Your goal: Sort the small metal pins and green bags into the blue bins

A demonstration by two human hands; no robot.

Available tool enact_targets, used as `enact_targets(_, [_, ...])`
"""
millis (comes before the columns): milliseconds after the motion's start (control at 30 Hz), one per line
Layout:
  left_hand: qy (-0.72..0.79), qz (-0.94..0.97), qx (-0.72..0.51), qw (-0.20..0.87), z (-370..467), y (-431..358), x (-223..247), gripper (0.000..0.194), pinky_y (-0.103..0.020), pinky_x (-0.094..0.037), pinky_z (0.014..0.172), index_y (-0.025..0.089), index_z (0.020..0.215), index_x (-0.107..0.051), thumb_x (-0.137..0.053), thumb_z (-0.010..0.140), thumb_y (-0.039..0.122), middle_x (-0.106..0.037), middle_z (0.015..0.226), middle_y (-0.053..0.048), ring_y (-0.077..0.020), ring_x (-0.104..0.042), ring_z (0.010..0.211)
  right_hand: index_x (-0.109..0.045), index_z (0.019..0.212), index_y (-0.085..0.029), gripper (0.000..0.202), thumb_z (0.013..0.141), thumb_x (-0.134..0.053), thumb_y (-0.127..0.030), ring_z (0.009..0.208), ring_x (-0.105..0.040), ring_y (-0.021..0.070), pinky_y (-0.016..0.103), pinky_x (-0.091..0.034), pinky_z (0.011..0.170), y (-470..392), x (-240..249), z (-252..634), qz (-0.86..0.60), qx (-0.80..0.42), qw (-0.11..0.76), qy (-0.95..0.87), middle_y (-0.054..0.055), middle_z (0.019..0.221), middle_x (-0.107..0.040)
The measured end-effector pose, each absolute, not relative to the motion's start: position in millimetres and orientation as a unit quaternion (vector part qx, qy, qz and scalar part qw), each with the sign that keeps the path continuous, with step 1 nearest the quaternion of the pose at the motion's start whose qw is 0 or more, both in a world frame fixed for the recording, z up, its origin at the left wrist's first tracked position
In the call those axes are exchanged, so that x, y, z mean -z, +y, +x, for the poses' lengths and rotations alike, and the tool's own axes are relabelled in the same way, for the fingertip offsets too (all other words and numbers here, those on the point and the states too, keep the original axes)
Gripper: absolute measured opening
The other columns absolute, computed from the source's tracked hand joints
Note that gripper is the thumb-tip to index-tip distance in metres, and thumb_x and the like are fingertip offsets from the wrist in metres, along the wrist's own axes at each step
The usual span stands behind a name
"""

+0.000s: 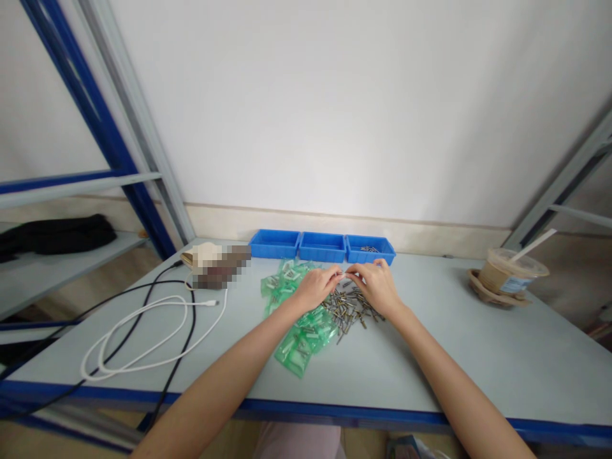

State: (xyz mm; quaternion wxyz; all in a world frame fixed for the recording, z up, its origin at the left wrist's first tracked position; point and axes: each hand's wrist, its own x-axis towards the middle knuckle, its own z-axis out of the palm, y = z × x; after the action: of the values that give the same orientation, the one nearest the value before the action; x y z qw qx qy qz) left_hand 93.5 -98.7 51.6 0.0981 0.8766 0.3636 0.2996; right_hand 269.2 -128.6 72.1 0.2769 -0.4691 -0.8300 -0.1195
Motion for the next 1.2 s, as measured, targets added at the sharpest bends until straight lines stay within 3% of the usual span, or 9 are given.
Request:
enact_targets(267, [0.388, 0.871, -0.291, 0.081, 93.3, -100.1, -54.8, 0.033, -0.021, -0.034, 0.056, 0.017, 0.068, -0.055, -0.034, 0.092, 0.028, -0.053, 0.054, 0.002, -0.0124, -0.052, 0.055, -0.059, 0.094, -0.022, 0.019, 0.09, -0.041, -0.025, 0.077, -0.059, 0.0153, 0.032, -0.023, 0.079, -129.5, -70.5, 268.9, -0.447, 0.116, 0.27, -0.845, 0.002, 0.088, -0.068])
enact_targets(467, [0.375, 0.87, -0.305, 0.103, 93.6, -99.0, -52.9, 0.028, -0.021, -0.035, 0.058, 0.018, 0.076, -0.055, -0.035, 0.092, 0.03, -0.054, 0.055, 0.003, -0.0119, -0.053, 0.055, -0.059, 0.092, -0.021, 0.022, 0.091, -0.037, -0.024, 0.076, -0.059, 0.0154, 0.032, -0.022, 0.078, -127.9, -71.8, 271.0, -0.443, 0.107, 0.263, -0.85, 0.003, 0.088, -0.068])
enact_targets(633, [0.39, 0.866, -0.299, 0.086, 94.2, -100.0, -53.7, 0.039, -0.022, -0.033, 0.057, 0.017, 0.062, -0.054, -0.033, 0.092, 0.031, -0.052, 0.052, 0.001, -0.012, -0.051, 0.054, -0.056, 0.101, -0.021, 0.021, 0.09, -0.039, -0.027, 0.077, -0.059, 0.0156, 0.031, -0.023, 0.078, -127.6, -68.4, 270.2, -0.435, 0.1, 0.271, -0.853, 0.004, 0.092, -0.068])
enact_targets(833, [0.392, 0.856, -0.321, 0.104, 91.3, -95.5, -50.1, 0.05, -0.023, -0.035, 0.061, 0.016, 0.053, -0.051, -0.027, 0.093, 0.036, -0.053, 0.05, 0.001, -0.0126, -0.052, 0.055, -0.059, 0.092, -0.023, 0.022, 0.091, -0.038, -0.029, 0.072, -0.059, 0.0142, 0.031, -0.023, 0.078, -119.8, -69.9, 272.5, -0.457, 0.087, 0.279, -0.84, 0.001, 0.084, -0.069])
enact_targets(1000, [0.423, 0.824, -0.36, 0.108, 86.3, -90.5, -49.2, 0.056, -0.024, -0.036, 0.061, 0.017, 0.047, -0.046, -0.023, 0.093, 0.04, -0.051, 0.046, 0.001, -0.0132, -0.052, 0.052, -0.062, 0.089, -0.021, 0.022, 0.089, -0.043, -0.031, 0.079, -0.058, 0.0183, 0.034, -0.024, 0.078, -70.8, -83.8, 303.0, -0.544, 0.136, 0.273, -0.782, 0.004, 0.084, -0.068])
enact_targets(1100, [0.428, 0.821, -0.361, 0.114, 85.2, -90.6, -51.1, 0.056, -0.024, -0.037, 0.061, 0.017, 0.046, -0.045, -0.023, 0.092, 0.041, -0.05, 0.045, 0.001, -0.0134, -0.052, 0.051, -0.063, 0.092, -0.02, 0.021, 0.087, -0.046, -0.032, 0.09, -0.054, 0.0235, 0.036, -0.025, 0.076, -50.3, -87.6, 321.2, -0.583, 0.193, 0.221, -0.757, 0.01, 0.098, -0.064])
enact_targets(1200, [0.422, 0.825, -0.354, 0.126, 85.1, -91.6, -52.6, 0.056, -0.024, -0.037, 0.061, 0.017, 0.046, -0.045, -0.025, 0.092, 0.041, -0.051, 0.045, 0.001, -0.0131, -0.051, 0.051, -0.06, 0.101, -0.022, 0.021, 0.087, -0.046, -0.028, 0.096, -0.049, 0.0232, 0.035, -0.027, 0.074, -52.4, -78.8, 321.9, -0.563, 0.221, 0.215, -0.766, 0.01, 0.111, -0.057])
